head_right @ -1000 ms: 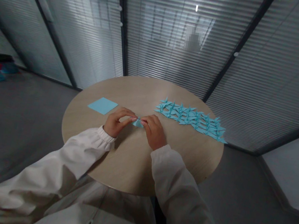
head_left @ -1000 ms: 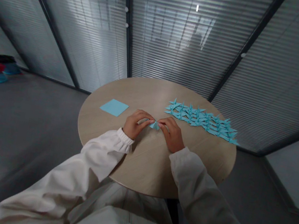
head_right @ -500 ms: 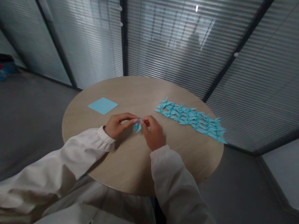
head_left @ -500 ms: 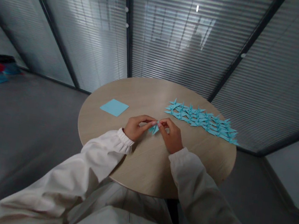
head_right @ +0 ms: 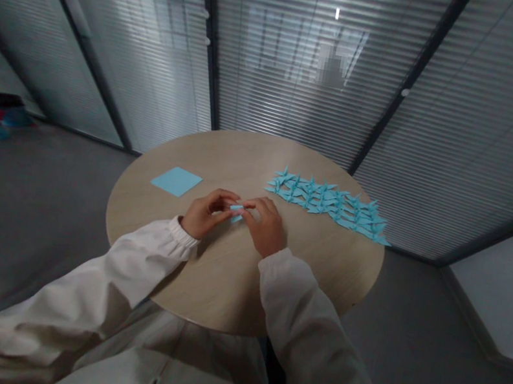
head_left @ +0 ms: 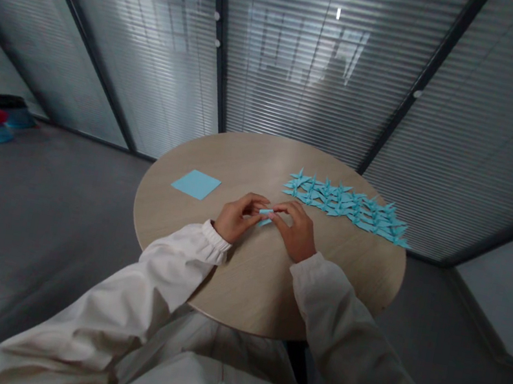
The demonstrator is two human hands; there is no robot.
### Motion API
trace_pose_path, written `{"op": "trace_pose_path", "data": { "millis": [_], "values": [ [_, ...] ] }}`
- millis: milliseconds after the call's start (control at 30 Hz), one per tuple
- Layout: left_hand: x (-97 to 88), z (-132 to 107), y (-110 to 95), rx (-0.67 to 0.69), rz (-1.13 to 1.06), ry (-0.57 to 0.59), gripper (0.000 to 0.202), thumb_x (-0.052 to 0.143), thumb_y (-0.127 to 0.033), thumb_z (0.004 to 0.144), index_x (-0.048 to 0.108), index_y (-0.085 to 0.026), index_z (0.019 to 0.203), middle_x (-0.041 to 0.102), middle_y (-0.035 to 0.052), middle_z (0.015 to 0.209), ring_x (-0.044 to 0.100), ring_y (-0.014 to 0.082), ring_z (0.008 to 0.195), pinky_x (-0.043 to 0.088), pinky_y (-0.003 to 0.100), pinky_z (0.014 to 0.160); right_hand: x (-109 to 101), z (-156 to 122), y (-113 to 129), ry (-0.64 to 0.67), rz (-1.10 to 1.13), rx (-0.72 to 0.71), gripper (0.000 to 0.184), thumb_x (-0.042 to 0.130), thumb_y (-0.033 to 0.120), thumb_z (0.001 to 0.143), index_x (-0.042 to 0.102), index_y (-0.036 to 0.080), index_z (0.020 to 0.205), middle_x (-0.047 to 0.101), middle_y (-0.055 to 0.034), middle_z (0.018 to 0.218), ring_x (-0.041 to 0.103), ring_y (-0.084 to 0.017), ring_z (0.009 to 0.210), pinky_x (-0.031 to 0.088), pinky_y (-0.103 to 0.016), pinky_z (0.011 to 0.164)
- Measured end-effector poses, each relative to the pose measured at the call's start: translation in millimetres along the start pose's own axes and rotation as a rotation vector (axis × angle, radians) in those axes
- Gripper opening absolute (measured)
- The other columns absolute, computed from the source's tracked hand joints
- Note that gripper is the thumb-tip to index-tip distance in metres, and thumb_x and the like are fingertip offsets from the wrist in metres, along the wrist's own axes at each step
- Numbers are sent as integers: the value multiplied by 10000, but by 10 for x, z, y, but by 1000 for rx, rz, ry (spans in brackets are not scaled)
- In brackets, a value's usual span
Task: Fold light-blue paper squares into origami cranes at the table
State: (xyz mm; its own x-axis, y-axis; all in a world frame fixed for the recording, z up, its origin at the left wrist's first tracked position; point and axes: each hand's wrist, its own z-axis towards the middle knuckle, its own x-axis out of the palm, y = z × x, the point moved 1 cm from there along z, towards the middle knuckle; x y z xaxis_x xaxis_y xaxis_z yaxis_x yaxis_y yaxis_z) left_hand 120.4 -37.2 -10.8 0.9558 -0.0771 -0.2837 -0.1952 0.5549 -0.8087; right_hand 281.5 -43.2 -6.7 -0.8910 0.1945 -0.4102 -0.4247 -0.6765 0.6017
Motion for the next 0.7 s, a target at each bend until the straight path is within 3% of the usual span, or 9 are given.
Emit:
{"op": "trace_pose_path", "data": {
  "millis": [167, 333, 500, 700],
  "values": [
    [-4, -7, 21, -29, 50, 53, 376, 641, -351, 699, 523, -165, 1003, 640, 20, 789, 580, 103, 661, 475, 229, 655, -11, -4, 25, -14, 6, 10, 99, 560, 293, 794, 621, 217, 773, 615, -34, 796, 555, -180, 811, 438, -335, 798],
    [-21, -7, 104, -60, 140, 117, 284, 605, -371, 732, 555, -164, 920, 567, -44, 576, 506, 78, 511, 397, 187, 522, 9, -2, 31, 32, 71, 42, 101, 561, 293, 785, 617, 210, 788, 615, -25, 794, 566, -159, 767, 457, -302, 744],
    [33, -22, 124, -146, -65, 214, 404, 624, -295, 730, 429, -177, 1063, 612, -43, 609, 555, 83, 538, 396, 180, 522, 35, -9, -21, 47, 93, 106, 134, 548, 308, 778, 616, 198, 748, 612, -26, 770, 565, -146, 710, 464, -280, 674],
    [98, -46, 108, -306, -359, 331, 436, 639, -267, 720, 356, -181, 1040, 661, 22, 683, 642, 148, 593, 481, 244, 544, 48, -23, -78, 63, 170, 248, 174, 567, 350, 754, 623, 190, 791, 620, -16, 766, 558, -127, 633, 452, -250, 590]
  ]
}}
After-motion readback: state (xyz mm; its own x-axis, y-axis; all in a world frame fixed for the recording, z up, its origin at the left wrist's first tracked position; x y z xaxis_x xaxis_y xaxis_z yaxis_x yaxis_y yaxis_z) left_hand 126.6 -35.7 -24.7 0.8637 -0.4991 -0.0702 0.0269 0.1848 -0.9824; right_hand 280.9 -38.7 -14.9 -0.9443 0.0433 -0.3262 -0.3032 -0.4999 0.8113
